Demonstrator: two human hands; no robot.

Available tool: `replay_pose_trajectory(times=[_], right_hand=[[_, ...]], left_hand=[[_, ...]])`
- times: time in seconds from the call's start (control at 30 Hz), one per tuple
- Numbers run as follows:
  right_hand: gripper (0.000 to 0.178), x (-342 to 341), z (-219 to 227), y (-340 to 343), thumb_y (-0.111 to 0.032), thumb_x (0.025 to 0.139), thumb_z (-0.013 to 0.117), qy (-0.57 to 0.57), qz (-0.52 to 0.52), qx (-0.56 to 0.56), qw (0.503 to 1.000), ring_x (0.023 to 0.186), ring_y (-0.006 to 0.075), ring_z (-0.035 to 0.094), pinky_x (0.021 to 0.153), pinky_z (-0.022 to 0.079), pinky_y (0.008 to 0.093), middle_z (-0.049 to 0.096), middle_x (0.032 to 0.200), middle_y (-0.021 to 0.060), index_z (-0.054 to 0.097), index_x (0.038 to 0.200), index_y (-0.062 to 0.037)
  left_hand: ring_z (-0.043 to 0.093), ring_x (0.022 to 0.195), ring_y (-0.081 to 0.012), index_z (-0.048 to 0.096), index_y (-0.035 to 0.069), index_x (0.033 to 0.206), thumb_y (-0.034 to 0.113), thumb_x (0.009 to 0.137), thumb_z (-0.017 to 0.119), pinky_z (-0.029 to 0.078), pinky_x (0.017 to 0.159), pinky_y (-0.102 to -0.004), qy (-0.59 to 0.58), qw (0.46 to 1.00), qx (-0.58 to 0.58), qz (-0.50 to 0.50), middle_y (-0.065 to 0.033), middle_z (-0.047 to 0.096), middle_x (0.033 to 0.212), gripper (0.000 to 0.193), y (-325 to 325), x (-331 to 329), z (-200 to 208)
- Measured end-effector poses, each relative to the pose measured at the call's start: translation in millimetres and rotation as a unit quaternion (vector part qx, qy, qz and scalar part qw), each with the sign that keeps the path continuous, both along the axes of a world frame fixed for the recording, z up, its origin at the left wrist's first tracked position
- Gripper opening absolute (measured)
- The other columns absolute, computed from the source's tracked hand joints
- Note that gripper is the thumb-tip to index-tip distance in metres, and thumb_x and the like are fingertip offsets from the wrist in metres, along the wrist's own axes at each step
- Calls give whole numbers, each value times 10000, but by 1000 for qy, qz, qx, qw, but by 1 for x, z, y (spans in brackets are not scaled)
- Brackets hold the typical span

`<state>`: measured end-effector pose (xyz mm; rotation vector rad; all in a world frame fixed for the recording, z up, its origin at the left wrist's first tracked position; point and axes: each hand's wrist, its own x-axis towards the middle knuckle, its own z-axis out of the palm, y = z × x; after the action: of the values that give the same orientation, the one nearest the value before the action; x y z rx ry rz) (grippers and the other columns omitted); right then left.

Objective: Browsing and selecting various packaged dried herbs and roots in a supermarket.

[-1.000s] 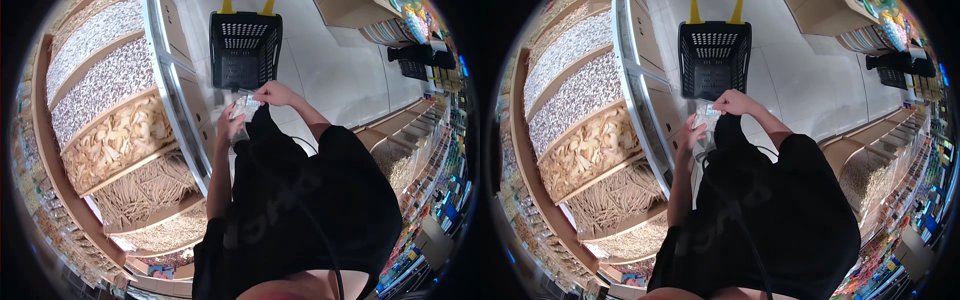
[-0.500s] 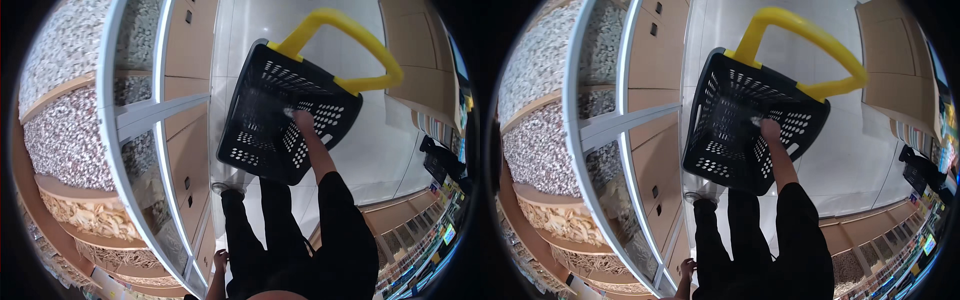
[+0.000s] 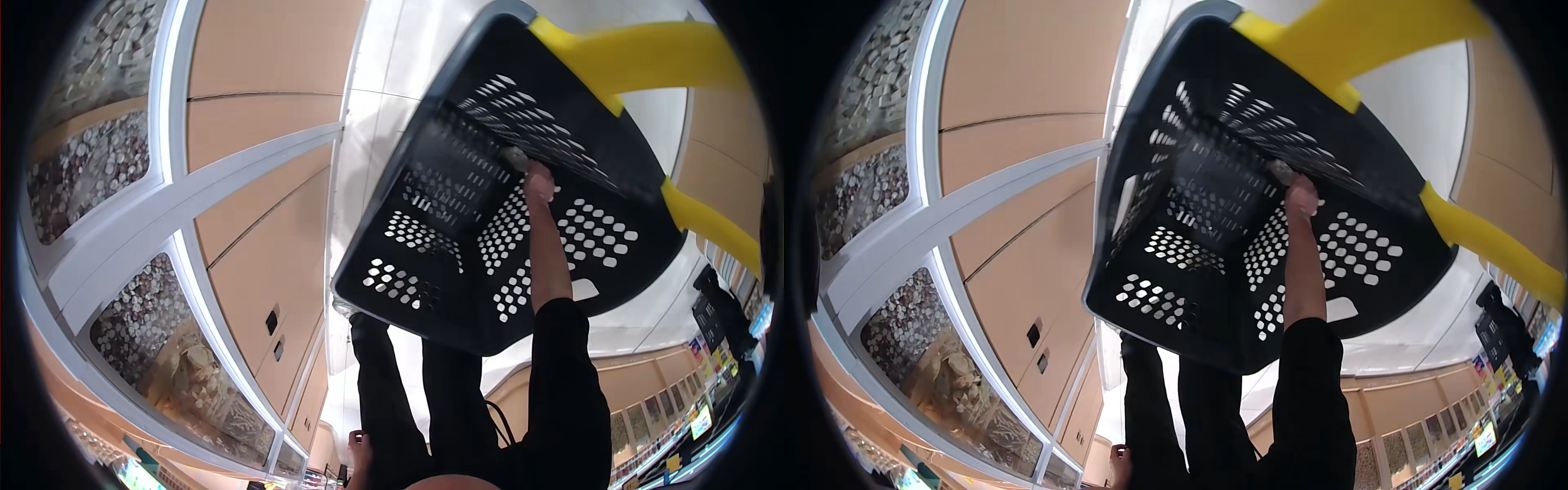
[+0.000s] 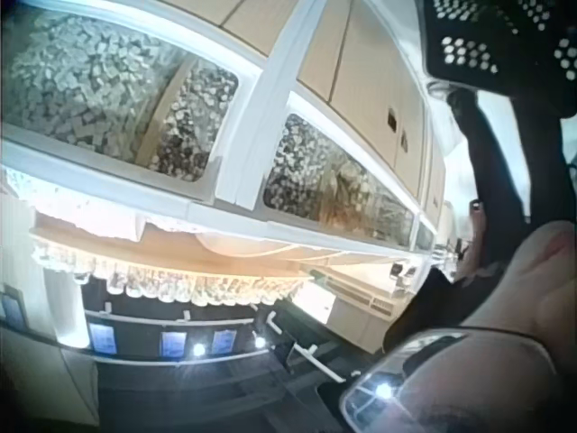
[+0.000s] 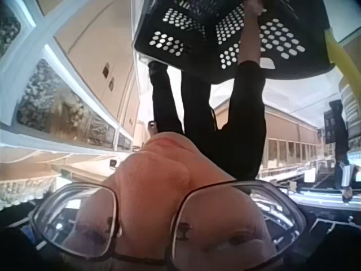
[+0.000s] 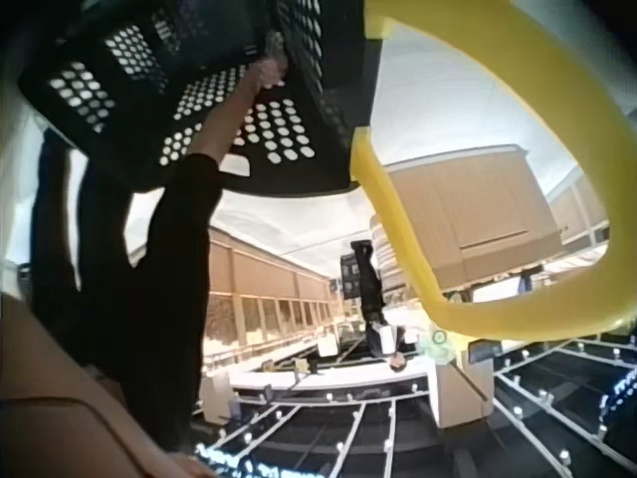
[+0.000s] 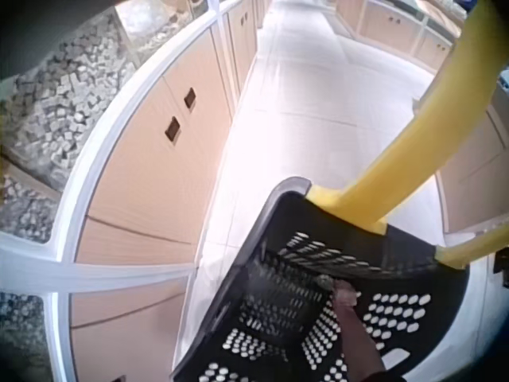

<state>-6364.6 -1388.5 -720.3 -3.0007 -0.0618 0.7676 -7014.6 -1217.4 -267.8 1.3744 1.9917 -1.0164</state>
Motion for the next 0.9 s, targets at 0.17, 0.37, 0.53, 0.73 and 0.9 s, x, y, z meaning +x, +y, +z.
replay_pose_trajectory(times=[0.17, 0.37, 0.53, 0.73, 0.9], right_hand=[[404, -19, 34, 44, -70, 804, 560, -33, 34, -48, 998, 1184, 354, 497, 969, 436, 421, 546, 1243, 177, 524, 1207, -55], [618, -1, 79, -67, -133, 785, 634, -101, 178, -55, 977, 1212, 335, 461, 997, 395, 409, 492, 1295, 182, 411, 1358, -66], [692, -94, 238, 29, -168, 713, 649, 83, 240, 73, 964, 1197, 395, 459, 1016, 388, 435, 487, 1261, 262, 395, 1326, 31], [289, -138, 318, 45, -229, 697, 628, 214, 130, 235, 939, 720, 220, 600, 710, 471, 403, 635, 719, 180, 663, 801, 39], [362, -227, 461, 117, -261, 776, 702, 272, 252, 240, 897, 735, 165, 618, 669, 493, 310, 680, 840, 103, 667, 1000, 21]], left_hand=[[632, 817, -312, 612, 91, 993, 251, 798, 576, 481, 736, -431, 19, 1000, 21, 3, -135, 653, 846, 255, -3, -6, 10], [613, 969, -375, 615, 58, 1041, 331, 786, 568, 477, 848, -464, -55, 998, -14, -1, -192, 659, 977, 376, 10, 20, -4], [638, 971, -317, 650, 147, 1073, 349, 795, 573, 497, 863, -420, -85, 992, 43, 86, -149, 677, 1014, 352, 28, -8, 71], [672, 817, -238, 666, 110, 1045, 337, 791, 613, 534, 758, -366, -214, 961, 51, 170, -124, 692, 926, 344, 29, -69, 92], [655, 726, -205, 646, 54, 1064, 296, 805, 615, 530, 638, -345, -314, 886, 33, 338, -138, 680, 880, 356, 39, -133, 71]])
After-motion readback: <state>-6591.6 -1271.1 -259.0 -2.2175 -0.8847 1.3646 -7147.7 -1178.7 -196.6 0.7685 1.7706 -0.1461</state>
